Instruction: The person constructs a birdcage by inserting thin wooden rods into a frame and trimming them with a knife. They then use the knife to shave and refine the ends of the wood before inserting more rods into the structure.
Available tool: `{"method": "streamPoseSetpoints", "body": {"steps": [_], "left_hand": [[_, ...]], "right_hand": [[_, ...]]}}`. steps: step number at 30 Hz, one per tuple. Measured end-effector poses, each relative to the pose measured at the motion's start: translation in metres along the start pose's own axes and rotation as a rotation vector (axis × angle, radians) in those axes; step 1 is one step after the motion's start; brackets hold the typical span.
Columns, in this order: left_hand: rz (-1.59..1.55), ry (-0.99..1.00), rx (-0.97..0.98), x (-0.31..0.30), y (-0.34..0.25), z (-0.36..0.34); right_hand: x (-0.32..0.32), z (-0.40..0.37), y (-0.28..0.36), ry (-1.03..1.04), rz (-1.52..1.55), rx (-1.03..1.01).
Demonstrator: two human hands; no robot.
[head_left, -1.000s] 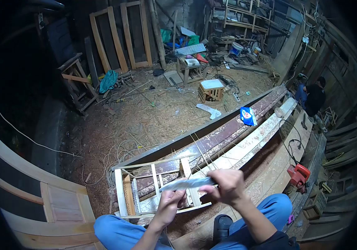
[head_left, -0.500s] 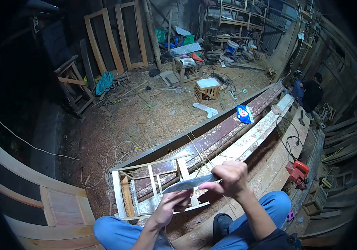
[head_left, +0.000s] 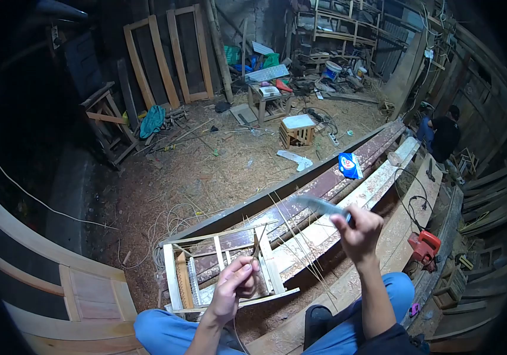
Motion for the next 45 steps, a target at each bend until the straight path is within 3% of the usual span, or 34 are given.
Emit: {"method": "streamPoseSetpoints", "body": {"steps": [3, 7, 11, 14, 22, 24, 27, 29, 37, 39, 41, 42, 45], "left_hand": [[-0.011, -0.033, 0.022, -0.003, 0.001, -0.003], [0.067, 0.006, -0.027, -0.002, 0.012, -0.009], [0.067, 0.039, -0.106, 0.003, 0.025, -0.012], [0.226, 0.116, 0.007, 0.007, 0.020, -0.013], [0.103, 0.110, -0.085, 0.002, 0.023, -0.017], [0.069, 0.072, -0.093, 0.004, 0.014, -0.015], [0.074, 0.117, -0.047, 0.008, 0.002, -0.017], [0.103, 0.095, -0.013, 0.010, 0.000, -0.020], [0.088, -0.018, 0.021, 0.011, 0.005, -0.009], [-0.010, -0.007, 0.061, 0.013, 0.018, -0.012], [0.126, 0.025, 0.089, 0.020, 0.023, -0.012], [-0.007, 0.051, 0.023, 0.021, 0.024, -0.015], [0.042, 0.071, 0.033, 0.022, 0.023, -0.016]], "right_hand": [[0.009, -0.018, 0.030, 0.075, 0.201, -0.114], [0.013, -0.032, 0.072, 0.257, 0.248, -0.348], [0.020, -0.038, 0.086, 0.287, 0.326, -0.379], [0.019, -0.036, 0.087, 0.231, 0.371, -0.440], [0.007, -0.022, 0.063, 0.207, 0.244, -0.436], [0.006, -0.019, 0.053, 0.165, 0.177, -0.400], [0.003, -0.007, 0.017, 0.082, 0.019, -0.008], [-0.004, -0.003, 0.002, 0.027, 0.086, 0.141], [0.012, -0.033, 0.060, 0.205, 0.264, -0.275], [0.015, -0.038, 0.077, 0.248, 0.308, -0.316], [0.018, -0.040, 0.086, 0.275, 0.330, -0.350], [0.020, -0.041, 0.087, 0.276, 0.351, -0.362], [0.015, -0.034, 0.087, 0.305, 0.331, -0.392]]}}
Point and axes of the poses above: each hand's wrist, its own z-axis towards the middle knuckle, its own x-axis out of the palm, y = z × x, the point moved 2 cm from there along z, towards the middle knuckle, and after that the axes turned 2 degrees about z, right-handed, at the moved point
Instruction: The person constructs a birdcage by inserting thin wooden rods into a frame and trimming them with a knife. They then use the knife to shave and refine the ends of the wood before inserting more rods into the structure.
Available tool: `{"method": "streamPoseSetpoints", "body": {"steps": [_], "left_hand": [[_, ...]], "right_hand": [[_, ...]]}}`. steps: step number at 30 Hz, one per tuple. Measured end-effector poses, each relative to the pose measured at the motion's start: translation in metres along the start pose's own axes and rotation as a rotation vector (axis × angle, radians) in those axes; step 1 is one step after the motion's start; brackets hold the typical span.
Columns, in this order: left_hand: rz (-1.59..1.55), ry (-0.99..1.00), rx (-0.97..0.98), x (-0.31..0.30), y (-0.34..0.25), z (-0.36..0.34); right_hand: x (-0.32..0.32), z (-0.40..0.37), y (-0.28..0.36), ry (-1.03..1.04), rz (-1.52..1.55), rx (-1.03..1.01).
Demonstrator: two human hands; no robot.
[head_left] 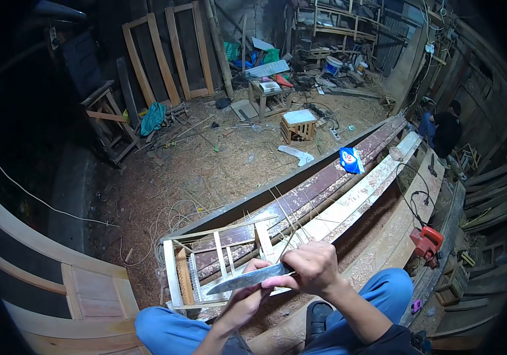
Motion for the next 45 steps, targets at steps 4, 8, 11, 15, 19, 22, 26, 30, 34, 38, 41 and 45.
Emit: {"method": "streamPoseSetpoints", "body": {"steps": [4, 8, 11, 15, 19, 22, 26, 30, 34, 38, 41, 45], "left_hand": [[0.247, 0.122, -0.032, -0.009, 0.002, 0.000], [0.117, -0.100, -0.056, 0.002, -0.008, 0.002], [0.070, -0.092, -0.026, -0.002, -0.008, 0.005], [0.081, -0.066, -0.009, -0.004, -0.008, 0.007], [0.083, -0.075, -0.002, -0.005, -0.012, 0.007], [0.093, -0.139, 0.026, -0.010, -0.019, 0.003], [0.083, -0.241, 0.181, -0.032, -0.038, -0.009], [0.082, -0.281, 0.160, -0.027, -0.031, -0.003], [0.062, -0.190, 0.060, -0.023, -0.008, 0.004], [0.119, -0.332, 0.033, -0.015, 0.004, -0.002], [0.284, -0.154, 0.035, -0.027, 0.016, 0.001], [0.142, -0.116, 0.112, -0.007, -0.008, 0.005]], "right_hand": [[-0.004, -0.003, -0.018, -0.040, -0.075, 0.082], [-0.015, -0.006, -0.034, -0.029, -0.140, 0.134], [-0.016, -0.010, -0.056, -0.118, -0.216, 0.235], [-0.027, -0.008, -0.057, -0.080, -0.223, 0.292], [-0.032, -0.009, -0.059, -0.084, -0.284, 0.227], [-0.044, -0.011, -0.079, -0.185, -0.339, 0.447], [-0.065, -0.026, -0.096, -0.302, -0.361, 0.473], [-0.031, -0.016, -0.055, -0.145, -0.147, 0.281], [-0.001, -0.005, -0.021, -0.030, -0.047, 0.094], [0.014, 0.006, -0.007, -0.002, -0.003, 0.045], [0.006, 0.009, -0.006, 0.043, -0.005, 0.088], [-0.007, 0.007, -0.021, -0.026, -0.092, 0.116]]}}
Point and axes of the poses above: each hand's wrist, its own z-axis towards the middle knuckle, its own x-axis out of the palm, y = z × x, the point moved 2 cm from there along z, towards the middle knuckle, and after that the axes turned 2 degrees about z, right-handed, at the moved point
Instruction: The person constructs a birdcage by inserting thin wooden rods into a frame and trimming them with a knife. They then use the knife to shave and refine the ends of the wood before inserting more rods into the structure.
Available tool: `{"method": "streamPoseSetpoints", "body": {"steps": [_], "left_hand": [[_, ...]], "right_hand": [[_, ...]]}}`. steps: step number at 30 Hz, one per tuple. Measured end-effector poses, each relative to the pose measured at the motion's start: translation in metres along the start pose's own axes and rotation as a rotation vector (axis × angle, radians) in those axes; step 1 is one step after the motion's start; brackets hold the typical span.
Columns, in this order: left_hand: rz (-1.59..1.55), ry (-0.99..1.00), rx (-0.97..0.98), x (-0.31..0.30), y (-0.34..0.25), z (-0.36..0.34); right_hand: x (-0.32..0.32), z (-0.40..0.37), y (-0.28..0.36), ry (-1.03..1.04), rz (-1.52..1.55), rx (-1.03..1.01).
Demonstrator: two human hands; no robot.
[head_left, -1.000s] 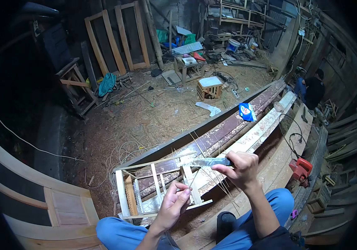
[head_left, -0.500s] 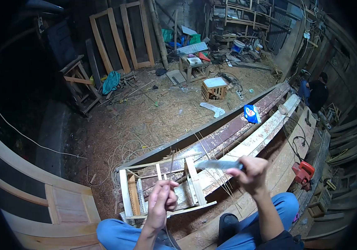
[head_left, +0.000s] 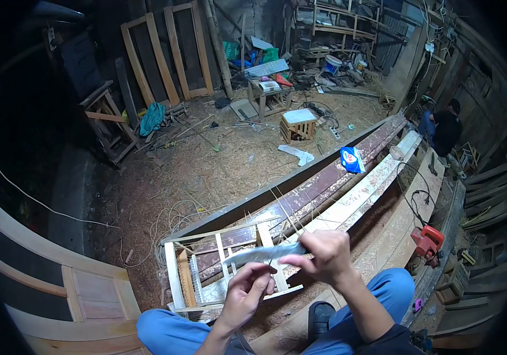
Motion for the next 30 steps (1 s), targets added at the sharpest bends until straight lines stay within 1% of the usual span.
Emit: {"method": "streamPoseSetpoints", "body": {"steps": [3, 5, 6, 8, 9, 10, 11, 13, 15, 17, 18, 19, 20, 21, 23, 25, 27, 29, 30], "left_hand": [[0.036, 0.011, -0.008, 0.001, 0.001, -0.003], [0.070, 0.025, -0.023, 0.000, -0.001, -0.004], [0.076, 0.017, -0.003, 0.000, -0.002, -0.005], [0.083, 0.008, 0.018, 0.001, -0.003, -0.004], [0.091, -0.056, 0.024, 0.000, -0.003, -0.002], [0.098, -0.121, 0.031, -0.002, -0.003, 0.000], [0.097, -0.123, 0.032, -0.004, -0.002, 0.002], [0.121, -0.228, 0.016, -0.009, 0.000, 0.008], [0.113, -0.231, 0.003, -0.011, 0.003, 0.009], [0.030, -0.155, 0.033, -0.012, 0.011, 0.006], [0.013, -0.135, 0.095, -0.007, 0.012, 0.005], [0.014, -0.132, 0.092, -0.003, 0.011, 0.004], [0.002, -0.134, 0.035, -0.001, 0.011, 0.002], [-0.010, -0.138, -0.022, 0.000, 0.011, 0.001], [-0.016, -0.108, -0.004, -0.002, 0.010, 0.000], [0.144, -0.044, 0.049, -0.007, 0.012, -0.001], [0.105, -0.045, 0.031, -0.003, 0.008, 0.000], [0.065, -0.047, 0.011, 0.002, 0.005, 0.002], [0.024, -0.081, 0.009, 0.003, 0.005, 0.002]], "right_hand": [[-0.008, -0.005, -0.026, -0.062, -0.052, 0.161], [-0.017, -0.005, -0.034, -0.064, -0.048, 0.332], [-0.021, -0.004, -0.038, -0.066, -0.120, 0.304], [-0.019, -0.008, -0.044, -0.089, -0.106, 0.319], [-0.019, -0.009, -0.045, -0.112, -0.093, 0.333], [-0.020, -0.008, -0.041, -0.110, -0.079, 0.329], [-0.017, -0.008, -0.037, -0.109, -0.078, 0.327], [-0.010, -0.008, -0.024, -0.206, 0.082, 0.188], [-0.001, -0.013, -0.013, -0.103, 0.094, 0.017], [0.010, -0.016, 0.000, -0.084, 0.252, -0.070], [0.013, -0.017, 0.004, -0.023, 0.241, -0.073], [0.017, -0.018, 0.007, 0.037, 0.232, -0.075], [0.020, -0.017, 0.008, 0.006, 0.250, -0.117], [0.021, -0.018, 0.006, 0.005, 0.251, -0.115], [0.022, -0.020, 0.002, -0.014, 0.233, -0.129], [0.016, -0.018, 0.001, -0.031, 0.226, -0.102], [0.007, -0.014, -0.001, -0.049, 0.213, -0.074], [0.002, -0.011, -0.002, -0.004, 0.156, -0.046], [0.003, -0.011, -0.004, -0.006, 0.151, -0.028]]}}
Point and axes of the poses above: each hand's wrist, its own z-axis towards the middle knuckle, its own x-axis out of the palm, y = z × x, the point moved 2 cm from there along z, towards the middle knuckle, and after that the axes turned 2 degrees about z, right-handed, at the moved point
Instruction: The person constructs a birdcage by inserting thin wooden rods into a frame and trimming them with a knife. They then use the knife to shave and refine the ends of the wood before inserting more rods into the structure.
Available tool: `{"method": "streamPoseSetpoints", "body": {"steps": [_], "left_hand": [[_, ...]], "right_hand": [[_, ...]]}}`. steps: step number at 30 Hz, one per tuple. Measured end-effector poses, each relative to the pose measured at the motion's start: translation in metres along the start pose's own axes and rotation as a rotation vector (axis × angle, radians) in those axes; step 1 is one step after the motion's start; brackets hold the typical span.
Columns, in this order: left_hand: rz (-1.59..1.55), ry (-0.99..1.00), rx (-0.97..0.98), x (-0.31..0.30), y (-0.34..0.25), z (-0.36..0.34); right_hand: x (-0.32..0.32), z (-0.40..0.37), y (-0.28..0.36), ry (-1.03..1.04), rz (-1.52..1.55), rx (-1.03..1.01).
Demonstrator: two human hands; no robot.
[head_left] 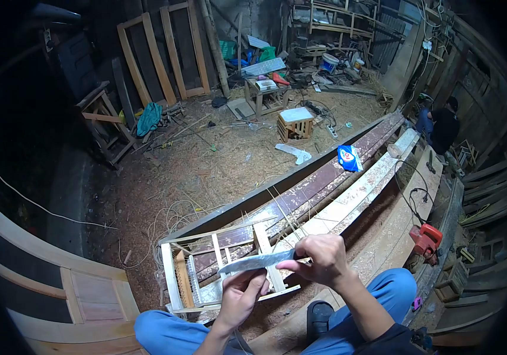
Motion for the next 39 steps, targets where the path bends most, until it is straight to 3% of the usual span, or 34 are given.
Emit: {"method": "streamPoseSetpoints", "body": {"steps": [3, 5, 7, 9, 12, 17, 26, 39], "left_hand": [[-0.032, -0.020, -0.007, -0.001, -0.007, 0.000], [-0.026, -0.008, -0.005, -0.004, -0.012, -0.002], [-0.026, 0.033, 0.077, -0.007, -0.015, -0.006], [-0.006, -0.026, 0.087, -0.008, -0.020, -0.007], [-0.005, -0.058, 0.069, -0.018, -0.017, -0.004], [0.019, -0.001, -0.057, -0.017, -0.009, -0.003], [-0.234, 0.186, -0.174, -0.010, -0.011, -0.007], [-0.184, 0.109, -0.119, -0.007, -0.026, 0.004]], "right_hand": [[-0.005, 0.002, -0.016, -0.101, -0.042, 0.036], [-0.017, -0.005, -0.047, -0.192, -0.104, 0.385], [-0.039, -0.002, -0.069, -0.312, -0.209, 0.446], [-0.043, -0.010, -0.069, -0.423, -0.128, 0.448], [-0.024, -0.019, -0.046, -0.282, -0.045, 0.322], [0.010, -0.007, 0.002, -0.080, 0.096, -0.135], [0.012, 0.002, 0.011, -0.024, 0.059, -0.137], [-0.014, 0.001, -0.022, -0.132, -0.095, -0.072]]}}
Point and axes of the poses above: each hand's wrist, its own z-axis towards the middle knuckle, its own x-axis out of the palm, y = z × x, the point moved 2 cm from there along z, towards the middle knuckle, and after that the axes turned 2 degrees about z, right-handed, at the moved point
